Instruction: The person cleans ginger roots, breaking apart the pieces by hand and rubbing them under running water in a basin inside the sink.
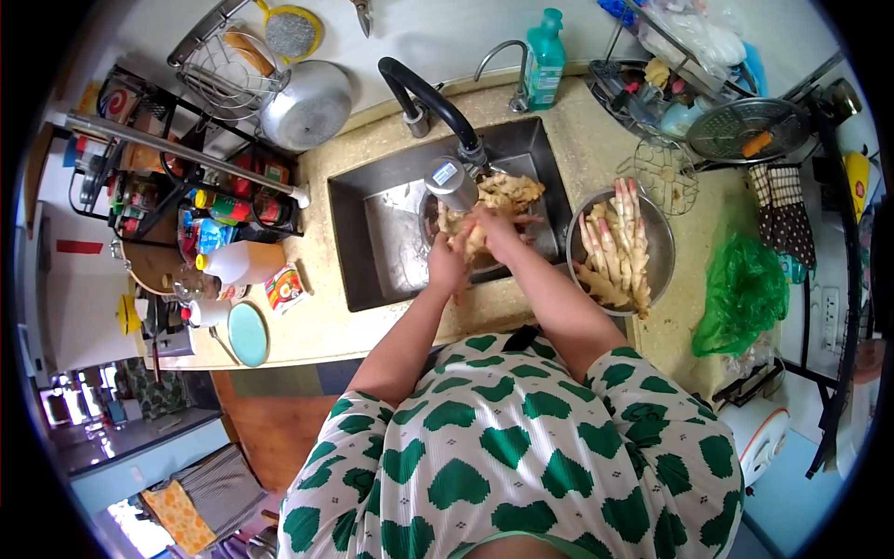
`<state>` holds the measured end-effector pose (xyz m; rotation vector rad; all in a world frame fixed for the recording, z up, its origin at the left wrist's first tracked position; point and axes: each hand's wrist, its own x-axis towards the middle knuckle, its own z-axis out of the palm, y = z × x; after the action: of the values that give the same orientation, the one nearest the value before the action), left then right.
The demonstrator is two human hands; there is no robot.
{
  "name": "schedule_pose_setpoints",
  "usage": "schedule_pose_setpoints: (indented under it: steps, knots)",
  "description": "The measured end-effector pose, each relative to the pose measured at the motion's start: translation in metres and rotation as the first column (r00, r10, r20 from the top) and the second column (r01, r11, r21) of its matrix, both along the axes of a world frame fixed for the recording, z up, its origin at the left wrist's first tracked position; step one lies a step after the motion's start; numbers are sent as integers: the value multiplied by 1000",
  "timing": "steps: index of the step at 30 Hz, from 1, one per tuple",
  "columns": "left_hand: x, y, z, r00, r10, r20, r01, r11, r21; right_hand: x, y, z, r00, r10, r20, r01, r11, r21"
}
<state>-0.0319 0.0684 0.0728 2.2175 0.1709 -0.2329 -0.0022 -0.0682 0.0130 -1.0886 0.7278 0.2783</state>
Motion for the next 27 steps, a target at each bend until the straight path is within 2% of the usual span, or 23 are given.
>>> schedule_pose_setpoints:
  steps: [2, 5, 6, 7, 8, 9, 10, 11, 12, 13, 15, 16, 18, 19, 22, 23, 24, 26, 27]
  knots:
    - [4, 0, -16, 994, 109, -14, -109, 994, 15, -22, 29, 32, 957, 142, 253, -45, 934, -354]
    - [-4, -13, 24, 998, -10, -59, 10, 1000, 6, -18, 33, 31, 977, -152, 148, 181, 961, -209]
    - [-7, -18, 29, 996, -62, -63, 62, 998, 4, -13, 26, 29, 988, -124, 90, 137, 977, -164]
    - [-10, -24, 24, 997, -58, 44, 60, 998, -31, -4, 16, 27, 995, -96, 34, 99, 989, -113]
    - [-9, -25, 19, 999, -39, 22, 41, 997, -62, 2, 7, 24, 998, -63, -22, 61, 997, -56]
    - [-5, -26, 19, 1000, -15, 0, 15, 996, -93, 5, -1, 38, 994, -48, -102, 57, 994, 88]
    - [0, -26, 20, 1000, 10, -20, -13, 993, -122, 8, -3, 29, 999, -37, 17, 34, 985, 169]
    - [7, -26, 6, 985, 122, -120, -152, 948, -279, 12, 0, 19, 990, -35, 136, 0, 969, 249]
    - [17, -22, -17, 951, 133, -278, -253, 851, -460, 15, 1, 13, 966, -39, 257, -48, 946, 321]
    - [26, -20, -27, 899, 104, -426, -367, 710, -601, 12, 3, 28, 971, -17, 239, -41, 972, 232]
    - [29, -22, -34, 828, 33, -559, -500, 495, -711, 1, -1, 46, 984, 5, 176, -24, 994, 106]
    - [23, -28, -31, 866, -23, -499, -415, 525, -743, -3, -4, 53, 991, 8, 132, -18, 997, 72]
    - [10, -36, -32, 915, -152, -374, -226, 575, -787, 2, -14, 57, 1000, -19, 11, 17, 992, 126]
    - [8, -41, -38, 938, -118, -327, -200, 585, -786, 4, -15, 58, 998, -62, 1, 61, 989, 132]
    - [17, -50, -34, 970, -37, -238, -120, 783, -610, -3, -18, 63, 993, -100, 56, 101, 995, -8]
    - [19, -56, -30, 990, 32, -136, -112, 769, -630, -4, -19, 54, 996, -66, 54, 72, 990, -122]
    - [29, -50, -28, 995, -77, -57, 42, 884, -466, -4, -21, 42, 994, -71, 84, 85, 982, -170]
    - [48, -45, -62, 987, -36, -157, -37, 897, -440, -9, -24, 21, 987, -82, 139, 116, 959, -258]
    - [53, -47, -66, 973, 6, -230, -110, 889, -444, -14, -19, 56, 971, -206, 124, 216, 973, -76]
